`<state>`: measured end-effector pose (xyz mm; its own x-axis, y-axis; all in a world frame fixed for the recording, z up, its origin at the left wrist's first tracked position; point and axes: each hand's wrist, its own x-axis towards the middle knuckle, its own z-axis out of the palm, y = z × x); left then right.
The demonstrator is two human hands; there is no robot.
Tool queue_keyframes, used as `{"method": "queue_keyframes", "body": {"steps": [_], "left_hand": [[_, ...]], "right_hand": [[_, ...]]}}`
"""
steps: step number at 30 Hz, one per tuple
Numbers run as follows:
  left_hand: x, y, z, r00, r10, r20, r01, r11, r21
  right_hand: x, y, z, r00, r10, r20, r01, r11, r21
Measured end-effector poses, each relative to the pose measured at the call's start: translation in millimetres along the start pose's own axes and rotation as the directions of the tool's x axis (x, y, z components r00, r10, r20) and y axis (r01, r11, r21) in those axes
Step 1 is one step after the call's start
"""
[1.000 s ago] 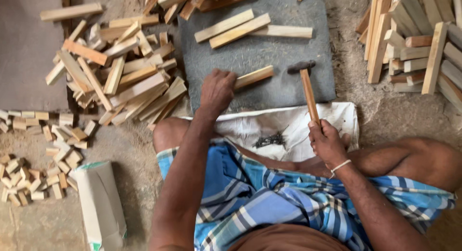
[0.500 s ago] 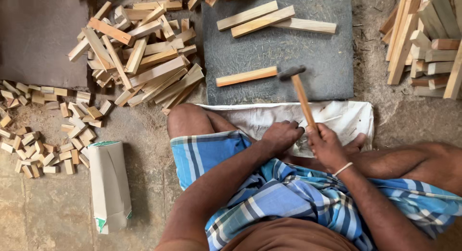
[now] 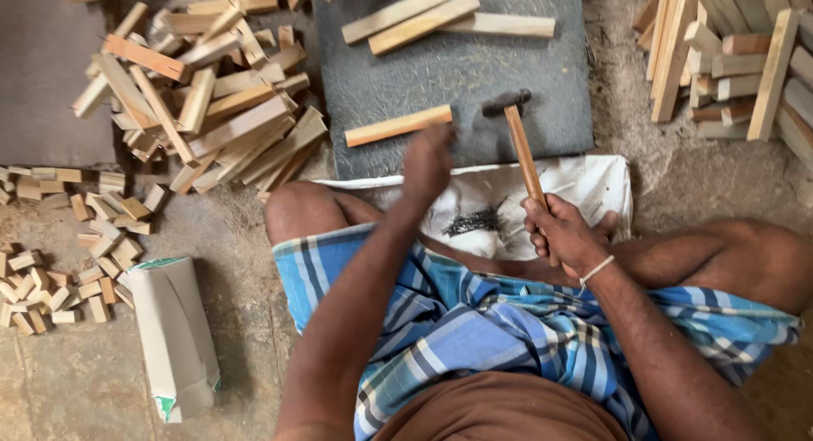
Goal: The person sits on the floor and repeatedly hammers nails into small wooden blocks. They pick up each block, place a nail, and strike it with a hammer, then set the finished piece aside.
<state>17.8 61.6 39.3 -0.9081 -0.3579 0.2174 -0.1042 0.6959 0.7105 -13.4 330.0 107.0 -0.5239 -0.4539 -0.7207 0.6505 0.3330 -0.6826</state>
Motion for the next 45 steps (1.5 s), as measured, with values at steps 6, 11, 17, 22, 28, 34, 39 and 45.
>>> {"method": "queue_keyframes", "body": {"steps": [6, 11, 17, 22, 28, 34, 39, 45], "left_hand": [[44.8, -8.8, -10.8, 0.996, 0.02, -0.084, -0.009, 0.991, 0.133], [43.0, -8.1, -10.3, 0.993, -0.118, 0.014, 0.117, 0.989, 0.096], [42.2, -19.3, -2.8, 0.996, -0.084, 0.024, 0.081, 0.99, 0.118], [41.3, -17.6, -4.5, 0.998, -0.066, 0.017, 0.064, 0.991, 0.115], [32.8, -25.1, -11.5, 0.998, -0.015, -0.061, 0.01, 0.996, -0.085], [25.9, -28.6, -16.0, 0.99, 0.05, -0.134, -0.067, 0.989, -0.13], [34.9, -12.3, -30.3, 0.982, 0.187, 0.005, -0.187, 0.981, 0.044], [57.6, 12.4, -63.0, 0.935, 0.081, -0.345, -0.162, 0.963, -0.214]], "right_hand": [[0.3, 1.2, 3.5, 0.999, -0.015, -0.04, 0.014, 0.999, -0.044], [-10.5, -3.9, 6.4, 0.887, -0.448, -0.115, 0.262, 0.691, -0.673], [-26.3, -26.4, 19.6, 0.709, -0.705, 0.007, 0.354, 0.347, -0.868], [-23.1, -44.6, 28.3, 0.82, -0.572, 0.002, 0.17, 0.241, -0.955], [-48.4, -38.4, 21.9, 0.566, -0.823, -0.051, 0.463, 0.369, -0.806], [-18.4, -35.4, 26.0, 0.76, -0.647, 0.059, 0.258, 0.217, -0.942], [-19.8, -23.3, 19.3, 0.818, -0.571, -0.067, 0.188, 0.376, -0.908], [-29.9, -4.3, 6.9, 0.849, -0.509, -0.14, 0.283, 0.663, -0.693]]}}
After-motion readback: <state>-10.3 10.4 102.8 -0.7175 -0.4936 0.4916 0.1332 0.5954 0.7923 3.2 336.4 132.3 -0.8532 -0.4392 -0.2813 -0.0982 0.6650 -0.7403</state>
